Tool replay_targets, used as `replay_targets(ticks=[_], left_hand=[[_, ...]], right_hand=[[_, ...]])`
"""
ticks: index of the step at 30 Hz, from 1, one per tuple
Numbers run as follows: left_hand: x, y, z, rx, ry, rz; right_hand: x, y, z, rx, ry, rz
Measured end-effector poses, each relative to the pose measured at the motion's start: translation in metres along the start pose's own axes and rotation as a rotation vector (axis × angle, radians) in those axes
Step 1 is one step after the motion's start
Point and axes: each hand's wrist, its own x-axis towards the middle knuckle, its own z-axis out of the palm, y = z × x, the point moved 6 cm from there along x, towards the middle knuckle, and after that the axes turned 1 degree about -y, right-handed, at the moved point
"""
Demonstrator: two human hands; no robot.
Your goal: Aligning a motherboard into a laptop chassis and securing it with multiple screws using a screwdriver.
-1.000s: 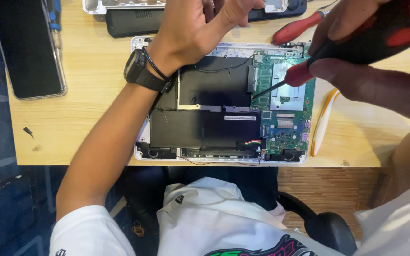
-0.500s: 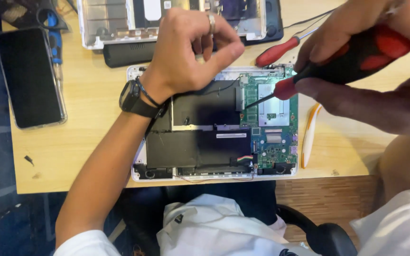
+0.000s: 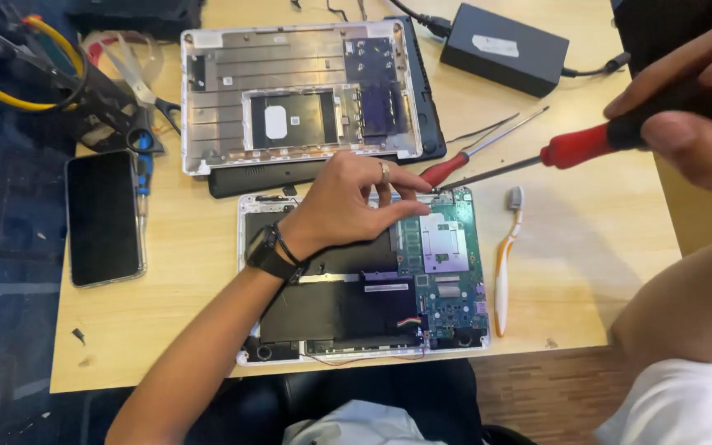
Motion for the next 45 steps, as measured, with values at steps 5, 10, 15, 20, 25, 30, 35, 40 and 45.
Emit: replay_targets(ticks=[5,10,15,20,25,30,35,40,45], left_hand=[[-0.002,0.008,0.0,-0.031,0.052,0.05],[-0.001,0.008,0.0,-0.047,0.054,0.067],[0.0,0.008,-0.003,-0.029,0.087,0.059],[0.0,0.009,-0.004,-0.04,0.087,0.079],[0.0,0.011,-0.005,-0.042,0.096,0.128],[0.0,0.013,-0.005,-0.078,0.075,0.139],[0.0,0.016,-0.004,-0.069,0.08,0.139],[-0.001,0.017,-0.002,-0.079,0.066,0.149],[-0.001,0.021,-0.004,-0.088,0.071,0.179]], right_hand=[[0.001,0.013,0.014,-0.015,-0.049,0.009],[0.001,0.059,0.035,-0.082,-0.032,-0.133],[0.004,0.086,0.05,0.012,0.005,-0.137],[0.005,0.045,0.031,-0.019,-0.003,-0.121],[0.005,0.044,0.029,-0.085,0.038,-0.112],[0.011,0.063,0.047,0.216,0.105,-0.462],[0.003,-0.001,0.011,0.127,0.011,-0.391],[0.001,-0.034,0.0,0.113,0.021,-0.422],[0.001,-0.026,-0.003,0.113,0.031,-0.479]])
